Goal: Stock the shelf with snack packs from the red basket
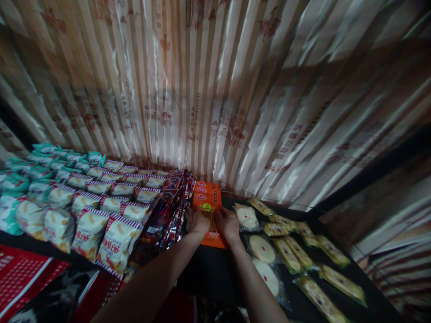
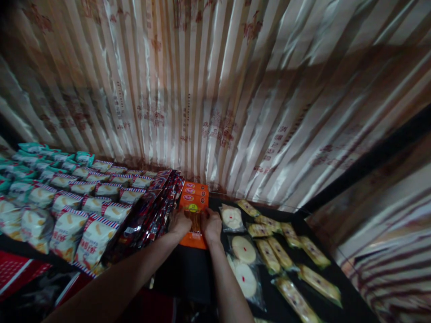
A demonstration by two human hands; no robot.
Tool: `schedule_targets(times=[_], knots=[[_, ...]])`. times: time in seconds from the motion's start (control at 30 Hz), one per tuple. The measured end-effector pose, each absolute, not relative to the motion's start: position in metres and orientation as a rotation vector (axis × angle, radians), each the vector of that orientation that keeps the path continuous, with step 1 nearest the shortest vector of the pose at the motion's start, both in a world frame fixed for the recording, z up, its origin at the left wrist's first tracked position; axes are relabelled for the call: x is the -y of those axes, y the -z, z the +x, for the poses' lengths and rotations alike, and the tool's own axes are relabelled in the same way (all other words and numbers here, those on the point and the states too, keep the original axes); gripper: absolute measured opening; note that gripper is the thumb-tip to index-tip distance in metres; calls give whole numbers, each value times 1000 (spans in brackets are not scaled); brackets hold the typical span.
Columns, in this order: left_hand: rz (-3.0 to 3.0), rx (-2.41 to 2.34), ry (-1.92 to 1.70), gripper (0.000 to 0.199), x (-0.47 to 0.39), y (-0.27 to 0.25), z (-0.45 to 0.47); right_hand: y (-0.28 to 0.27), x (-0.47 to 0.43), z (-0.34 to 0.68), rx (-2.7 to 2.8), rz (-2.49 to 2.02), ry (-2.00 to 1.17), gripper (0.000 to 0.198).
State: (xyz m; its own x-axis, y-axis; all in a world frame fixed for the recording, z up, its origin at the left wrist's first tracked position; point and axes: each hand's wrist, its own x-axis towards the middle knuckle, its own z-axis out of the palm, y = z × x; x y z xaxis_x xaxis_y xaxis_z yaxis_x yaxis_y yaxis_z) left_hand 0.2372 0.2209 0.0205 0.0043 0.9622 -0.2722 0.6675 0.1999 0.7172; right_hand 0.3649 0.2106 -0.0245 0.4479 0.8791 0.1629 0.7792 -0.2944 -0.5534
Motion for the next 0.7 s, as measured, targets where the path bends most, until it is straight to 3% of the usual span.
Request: schedule_targets(times=[0.2, 0.7], knots=[[1605, -1770, -446, 49, -217, -21, 241, 23, -210, 365, 1406, -2188, -229, 38], [1786, -1820, -336, 61, -212, -4, 252, 0, -198, 347, 1439, -2449, -288, 41]])
